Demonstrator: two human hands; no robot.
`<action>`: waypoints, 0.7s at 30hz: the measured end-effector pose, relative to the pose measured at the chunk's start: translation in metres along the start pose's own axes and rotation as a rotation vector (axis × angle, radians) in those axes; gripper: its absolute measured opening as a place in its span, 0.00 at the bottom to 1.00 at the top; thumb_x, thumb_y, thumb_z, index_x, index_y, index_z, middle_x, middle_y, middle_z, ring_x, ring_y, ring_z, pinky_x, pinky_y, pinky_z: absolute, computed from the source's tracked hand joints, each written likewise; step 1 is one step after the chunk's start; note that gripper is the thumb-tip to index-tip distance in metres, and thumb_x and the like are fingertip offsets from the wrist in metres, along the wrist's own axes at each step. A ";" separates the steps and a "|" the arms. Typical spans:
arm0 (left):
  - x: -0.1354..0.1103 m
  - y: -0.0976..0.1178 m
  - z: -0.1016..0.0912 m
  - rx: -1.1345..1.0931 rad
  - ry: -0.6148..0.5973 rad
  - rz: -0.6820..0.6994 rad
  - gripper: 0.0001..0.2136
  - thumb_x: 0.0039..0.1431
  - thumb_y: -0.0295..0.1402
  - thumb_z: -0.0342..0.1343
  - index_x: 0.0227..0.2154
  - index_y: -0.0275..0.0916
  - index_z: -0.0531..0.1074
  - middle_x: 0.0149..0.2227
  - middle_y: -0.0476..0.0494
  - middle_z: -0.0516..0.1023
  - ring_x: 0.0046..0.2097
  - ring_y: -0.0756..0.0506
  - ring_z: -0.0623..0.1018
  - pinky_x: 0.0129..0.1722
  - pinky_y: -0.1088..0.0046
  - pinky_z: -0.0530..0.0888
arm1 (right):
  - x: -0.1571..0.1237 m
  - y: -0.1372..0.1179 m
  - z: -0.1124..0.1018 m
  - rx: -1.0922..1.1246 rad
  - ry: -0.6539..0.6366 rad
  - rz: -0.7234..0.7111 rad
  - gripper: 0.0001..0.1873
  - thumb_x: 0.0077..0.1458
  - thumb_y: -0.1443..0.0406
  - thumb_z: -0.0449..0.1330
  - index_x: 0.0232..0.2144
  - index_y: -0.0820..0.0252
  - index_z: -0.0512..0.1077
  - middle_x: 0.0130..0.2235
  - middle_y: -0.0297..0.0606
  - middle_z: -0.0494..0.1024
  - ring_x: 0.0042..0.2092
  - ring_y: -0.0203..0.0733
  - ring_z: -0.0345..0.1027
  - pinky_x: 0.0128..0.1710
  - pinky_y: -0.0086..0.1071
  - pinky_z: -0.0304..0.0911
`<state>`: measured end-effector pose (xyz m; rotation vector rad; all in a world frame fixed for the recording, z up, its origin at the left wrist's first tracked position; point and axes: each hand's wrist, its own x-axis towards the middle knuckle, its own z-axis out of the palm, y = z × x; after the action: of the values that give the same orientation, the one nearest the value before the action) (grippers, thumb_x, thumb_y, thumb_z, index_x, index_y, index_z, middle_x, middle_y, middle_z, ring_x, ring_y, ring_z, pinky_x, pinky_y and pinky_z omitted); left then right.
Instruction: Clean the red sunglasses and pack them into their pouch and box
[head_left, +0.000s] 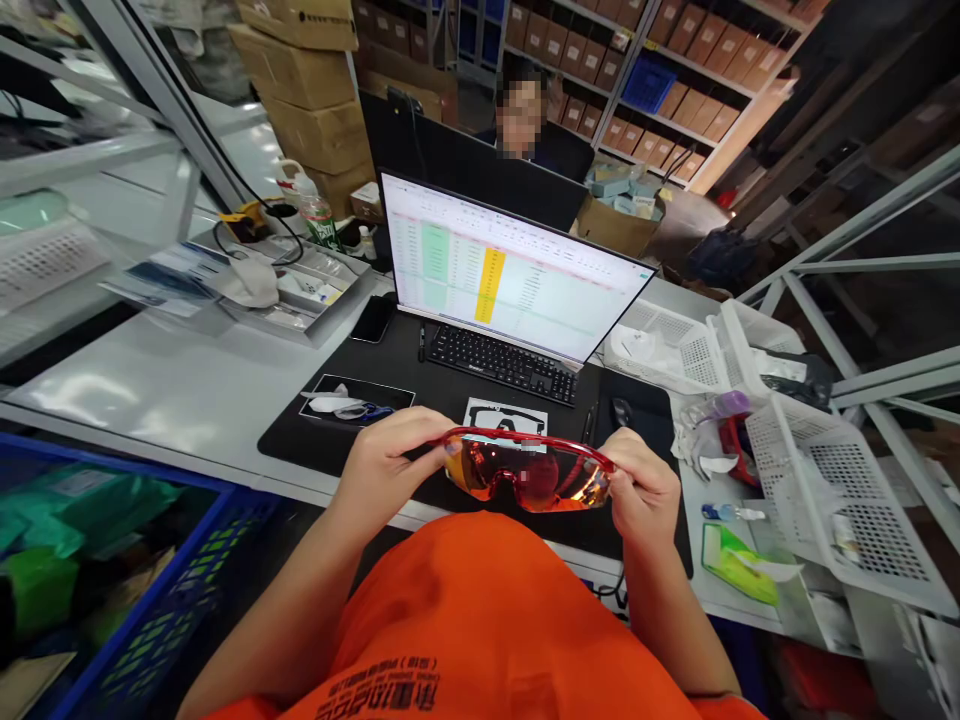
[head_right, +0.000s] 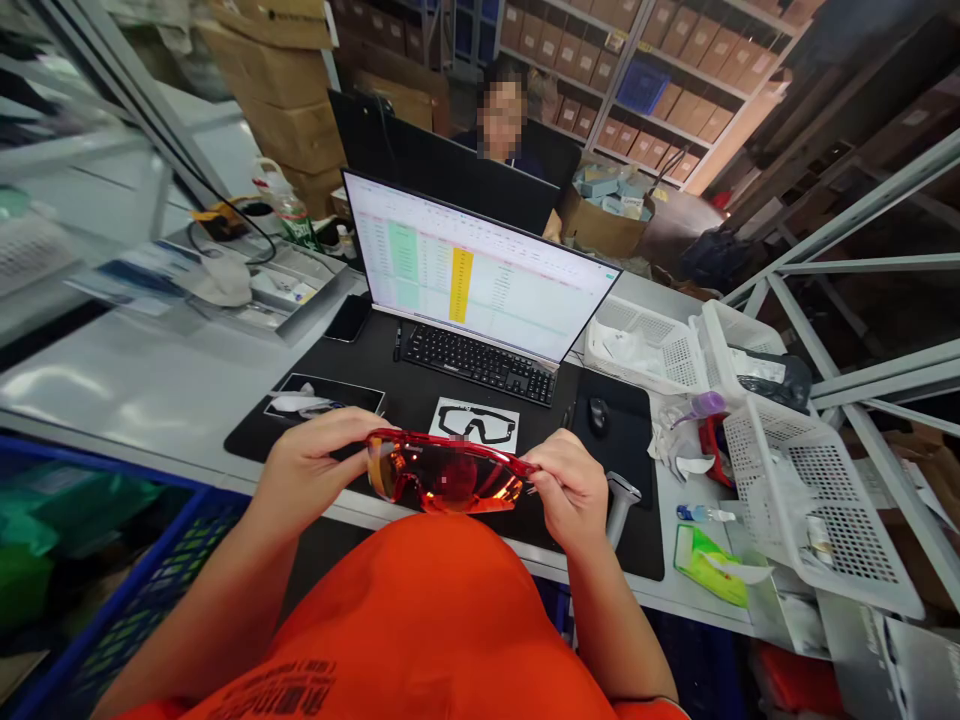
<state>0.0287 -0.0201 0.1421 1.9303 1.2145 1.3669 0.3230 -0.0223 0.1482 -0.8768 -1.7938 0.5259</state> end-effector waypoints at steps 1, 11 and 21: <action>0.000 0.000 0.000 0.002 -0.002 -0.002 0.05 0.61 0.30 0.60 0.32 0.39 0.81 0.32 0.46 0.83 0.35 0.49 0.80 0.37 0.77 0.77 | 0.001 0.000 0.000 0.012 -0.004 -0.027 0.11 0.65 0.61 0.55 0.35 0.53 0.78 0.27 0.35 0.77 0.28 0.40 0.65 0.34 0.39 0.58; -0.006 0.005 -0.001 0.006 0.004 0.026 0.05 0.61 0.27 0.61 0.34 0.40 0.81 0.33 0.48 0.82 0.35 0.51 0.79 0.37 0.79 0.75 | -0.004 0.006 -0.001 0.037 -0.009 0.011 0.11 0.66 0.63 0.55 0.34 0.55 0.76 0.27 0.33 0.73 0.30 0.39 0.62 0.34 0.38 0.57; -0.010 0.020 -0.005 0.052 -0.017 0.147 0.06 0.61 0.24 0.60 0.39 0.39 0.80 0.34 0.48 0.81 0.37 0.51 0.78 0.39 0.77 0.73 | -0.015 0.026 0.000 0.055 0.002 0.150 0.11 0.63 0.68 0.56 0.35 0.52 0.79 0.31 0.33 0.77 0.32 0.40 0.65 0.36 0.35 0.60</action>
<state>0.0304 -0.0391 0.1547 2.0995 1.1295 1.4009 0.3342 -0.0176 0.1208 -0.9778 -1.7125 0.6668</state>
